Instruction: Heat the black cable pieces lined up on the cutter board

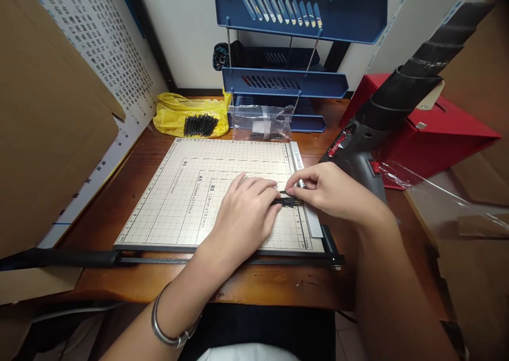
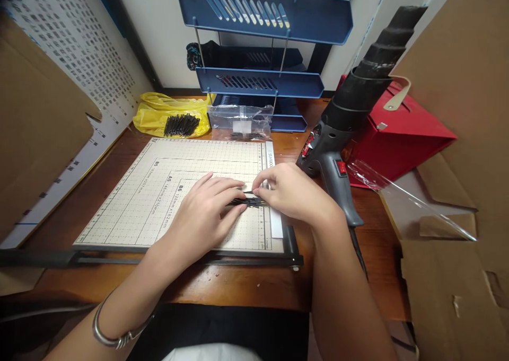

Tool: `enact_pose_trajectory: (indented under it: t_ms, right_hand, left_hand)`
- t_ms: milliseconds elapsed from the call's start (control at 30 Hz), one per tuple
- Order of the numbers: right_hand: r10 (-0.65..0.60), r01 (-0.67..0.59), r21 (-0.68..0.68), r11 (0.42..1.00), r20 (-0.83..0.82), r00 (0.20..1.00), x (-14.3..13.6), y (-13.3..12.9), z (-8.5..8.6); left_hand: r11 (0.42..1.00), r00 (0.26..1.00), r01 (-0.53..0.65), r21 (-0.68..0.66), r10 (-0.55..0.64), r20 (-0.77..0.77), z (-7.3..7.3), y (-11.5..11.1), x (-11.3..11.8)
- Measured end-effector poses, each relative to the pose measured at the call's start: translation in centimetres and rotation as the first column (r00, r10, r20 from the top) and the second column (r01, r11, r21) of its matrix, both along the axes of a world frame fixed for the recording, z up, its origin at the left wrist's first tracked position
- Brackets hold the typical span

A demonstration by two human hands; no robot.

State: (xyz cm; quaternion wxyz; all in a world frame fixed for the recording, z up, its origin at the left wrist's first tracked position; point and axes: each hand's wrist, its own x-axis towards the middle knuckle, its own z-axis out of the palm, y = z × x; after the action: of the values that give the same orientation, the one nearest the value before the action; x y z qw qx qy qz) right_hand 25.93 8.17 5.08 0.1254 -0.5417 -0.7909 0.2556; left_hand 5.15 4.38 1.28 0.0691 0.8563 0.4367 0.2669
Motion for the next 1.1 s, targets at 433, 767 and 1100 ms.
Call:
enact_pose_trajectory:
  t_ms: [433,767,1100]
  right_hand:
    - [-0.013,0.008,-0.090,0.996,-0.054,0.998,0.1,-0.4,0.0]
    - [0.000,-0.016,-0.160,0.987,-0.096,0.995,0.0,-0.5,-0.1]
    - [-0.031,0.028,-0.067,0.997,-0.043,0.999,0.0,-0.3,-0.3]
  left_hand:
    - [0.998,0.998,-0.026,0.056,0.029,-0.056,0.0,-1.2,0.0]
    - [0.995,0.995,-0.022,0.101,0.032,-0.098,0.6,-1.1,-0.4]
    - [1.000,0.997,0.028,0.011,-0.027,-0.075,0.6,-1.0,-1.0]
